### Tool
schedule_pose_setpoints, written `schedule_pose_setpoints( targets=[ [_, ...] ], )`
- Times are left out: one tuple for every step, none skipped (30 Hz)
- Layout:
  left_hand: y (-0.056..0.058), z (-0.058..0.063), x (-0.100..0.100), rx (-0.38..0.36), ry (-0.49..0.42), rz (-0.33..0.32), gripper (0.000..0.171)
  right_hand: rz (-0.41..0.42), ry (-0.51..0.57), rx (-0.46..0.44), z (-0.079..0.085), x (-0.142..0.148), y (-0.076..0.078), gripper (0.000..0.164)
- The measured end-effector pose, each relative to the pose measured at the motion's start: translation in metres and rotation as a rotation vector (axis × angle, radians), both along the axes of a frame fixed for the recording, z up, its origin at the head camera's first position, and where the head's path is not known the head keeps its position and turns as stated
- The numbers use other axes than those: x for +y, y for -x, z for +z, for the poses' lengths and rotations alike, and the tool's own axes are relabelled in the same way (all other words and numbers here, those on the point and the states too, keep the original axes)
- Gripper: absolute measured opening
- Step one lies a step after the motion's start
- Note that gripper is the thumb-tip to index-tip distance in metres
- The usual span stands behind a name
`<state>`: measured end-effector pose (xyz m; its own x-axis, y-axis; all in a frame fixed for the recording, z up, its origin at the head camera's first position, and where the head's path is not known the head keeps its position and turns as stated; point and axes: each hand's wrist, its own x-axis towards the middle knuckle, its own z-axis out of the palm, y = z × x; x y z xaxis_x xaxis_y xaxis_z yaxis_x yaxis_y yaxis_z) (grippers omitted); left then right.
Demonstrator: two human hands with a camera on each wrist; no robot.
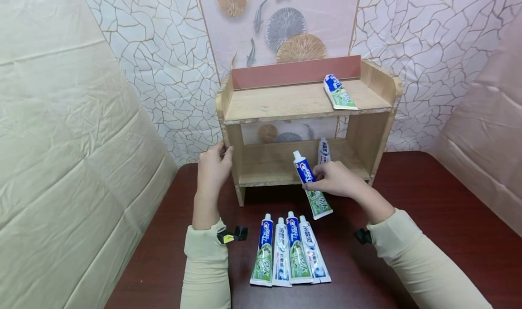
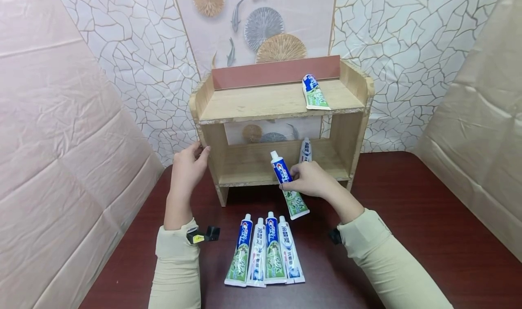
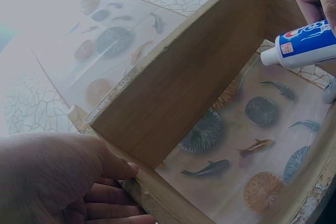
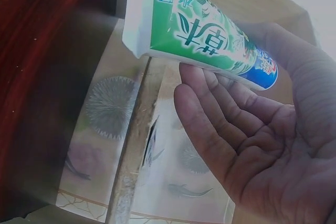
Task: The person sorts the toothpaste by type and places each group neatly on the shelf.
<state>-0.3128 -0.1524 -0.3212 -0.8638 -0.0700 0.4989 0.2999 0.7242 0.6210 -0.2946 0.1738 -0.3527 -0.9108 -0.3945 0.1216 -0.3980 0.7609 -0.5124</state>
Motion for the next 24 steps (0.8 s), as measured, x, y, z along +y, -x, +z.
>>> schedule_pose_setpoints(
  targets=[
    [0.000,0.000,0.000,0.002,0.001,0.003,0.035,0.002,0.002,-0.003,0.001,0.000,0.000,0.031],
    [0.000,0.000,0.000,0.004,0.001,0.003,0.034,0.002,0.005,-0.005,0.002,-0.001,0.000,0.032],
    [0.000,0.000,0.000,0.005,0.001,0.002,0.034,0.002,0.006,-0.006,0.003,-0.001,0.001,0.032],
    [-0.001,0.000,0.000,0.008,0.000,0.001,0.033,0.002,0.009,-0.007,0.004,-0.001,0.001,0.033],
    [-0.001,0.000,0.000,0.011,-0.002,0.000,0.033,0.002,0.010,-0.009,0.005,-0.001,0.001,0.034],
    [0.000,0.000,0.000,0.013,-0.002,-0.001,0.033,0.001,0.010,-0.008,0.006,-0.001,0.001,0.035],
    [0.000,0.000,0.000,0.014,-0.004,-0.002,0.033,-0.001,0.009,-0.007,0.007,-0.001,0.001,0.035],
    [0.000,0.000,0.000,0.013,-0.004,-0.003,0.034,-0.002,0.008,-0.005,0.008,-0.002,0.001,0.036],
    [0.000,-0.001,0.000,0.013,-0.004,-0.003,0.034,-0.002,0.004,-0.005,0.008,-0.001,0.001,0.036],
    [0.000,-0.001,0.000,0.012,-0.004,-0.003,0.034,-0.003,0.001,-0.003,0.009,-0.001,0.001,0.036],
    [0.000,-0.001,0.000,0.010,-0.004,-0.004,0.035,-0.004,-0.003,-0.002,0.010,-0.002,0.001,0.037],
    [0.001,-0.001,0.000,0.008,-0.002,-0.004,0.035,-0.006,-0.005,0.000,0.011,-0.002,0.002,0.038],
    [0.001,-0.001,0.000,0.006,-0.003,-0.004,0.035,-0.005,-0.007,0.001,0.012,-0.002,0.001,0.039],
    [0.001,-0.001,0.000,0.003,-0.004,-0.006,0.036,-0.004,-0.007,0.001,0.012,-0.002,0.001,0.040],
    [0.001,-0.001,-0.001,0.003,-0.004,-0.006,0.036,-0.004,-0.008,0.000,0.013,-0.002,0.001,0.041],
    [0.001,-0.001,-0.001,0.001,-0.006,-0.007,0.036,-0.004,-0.008,-0.001,0.014,-0.002,0.001,0.042],
    [0.001,-0.001,-0.001,-0.001,-0.006,-0.007,0.036,-0.003,-0.006,-0.001,0.015,-0.002,0.001,0.042],
    [0.001,-0.001,-0.001,-0.002,-0.007,-0.007,0.037,-0.002,-0.005,-0.001,0.015,-0.002,0.001,0.042],
    [0.001,-0.001,-0.001,-0.003,-0.008,-0.006,0.037,0.000,-0.005,0.001,0.015,-0.002,0.001,0.042],
    [0.001,-0.001,-0.001,-0.003,-0.007,-0.006,0.038,0.001,-0.005,0.002,0.016,-0.002,0.001,0.041],
    [0.002,-0.001,-0.001,-0.003,-0.006,-0.004,0.037,0.000,-0.003,0.000,0.016,-0.002,0.001,0.040],
    [0.002,-0.002,-0.001,-0.002,-0.005,-0.003,0.037,-0.001,-0.002,0.000,0.017,-0.002,0.001,0.039],
    [0.002,-0.002,-0.001,-0.002,-0.004,-0.003,0.037,-0.002,-0.001,0.000,0.017,-0.002,0.001,0.038],
    [0.001,-0.002,-0.001,-0.002,-0.005,-0.001,0.038,0.000,0.001,-0.002,0.017,-0.003,0.001,0.038]
  ],
)
